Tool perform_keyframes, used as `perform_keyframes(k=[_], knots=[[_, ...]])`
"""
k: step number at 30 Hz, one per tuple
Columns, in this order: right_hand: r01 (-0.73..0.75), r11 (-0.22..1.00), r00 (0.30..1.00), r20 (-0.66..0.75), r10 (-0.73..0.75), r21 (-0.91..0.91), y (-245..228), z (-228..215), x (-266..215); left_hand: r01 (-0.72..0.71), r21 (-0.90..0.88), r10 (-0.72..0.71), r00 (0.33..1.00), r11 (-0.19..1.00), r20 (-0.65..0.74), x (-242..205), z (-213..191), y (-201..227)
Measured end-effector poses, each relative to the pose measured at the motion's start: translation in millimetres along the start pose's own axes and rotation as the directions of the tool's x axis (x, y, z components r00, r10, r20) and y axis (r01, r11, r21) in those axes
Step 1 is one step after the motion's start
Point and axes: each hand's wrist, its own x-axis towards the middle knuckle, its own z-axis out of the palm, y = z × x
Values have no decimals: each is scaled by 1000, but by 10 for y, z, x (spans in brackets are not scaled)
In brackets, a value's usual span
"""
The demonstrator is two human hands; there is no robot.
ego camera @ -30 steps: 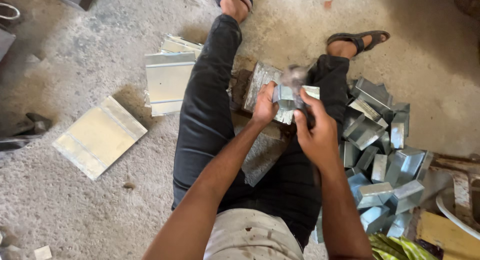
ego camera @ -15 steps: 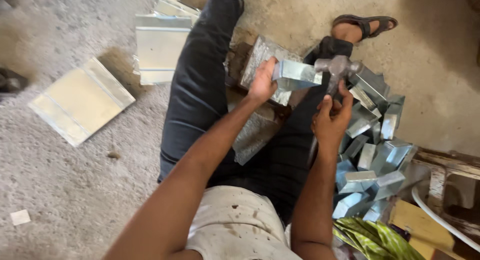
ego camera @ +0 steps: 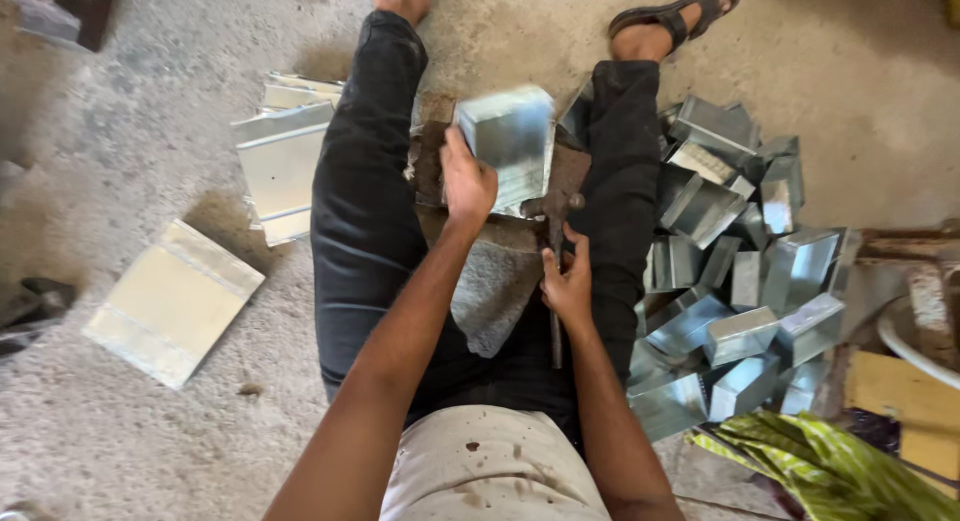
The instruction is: The person sits on the floor and uses a hammer to strike a small metal block placed on a stone. They repeatedly pick up the block, position it, and hit it with the hammer, occasionally adjusting its orientation.
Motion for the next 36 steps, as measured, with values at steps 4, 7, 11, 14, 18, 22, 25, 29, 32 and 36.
perform_keyframes(k=[4,7,11,14,18,22,25,29,32,36], knots=[[-43,998,997,-67,45,41,162,1,19,76,311,-75,997,947,-16,112,-397,244],[-113,990,986,-115,122,87,170,13,116,-91,581,21,992,809,126,178,-538,458],[-156,983,979,-119,167,97,181,16,133,-680,579,329,729,451,600,263,-442,502],[-143,977,981,-108,160,157,184,26,120,-757,407,340,613,511,713,343,-269,376],[-135,980,981,-118,153,148,208,34,127,-777,512,232,609,366,758,471,-13,173],[-132,975,975,-157,160,176,276,-13,122,-781,503,312,615,370,724,586,-54,31],[-116,976,969,-194,152,187,232,5,133,-761,437,330,618,480,714,610,-281,237],[30,982,984,-180,4,185,44,63,79,-850,431,630,517,302,579,379,-523,677],[106,981,973,-220,-69,163,-265,66,-13,-794,463,557,607,394,567,137,-520,868],[283,949,934,-267,-238,143,-687,54,-46,-737,535,467,676,414,570,215,-446,910]])
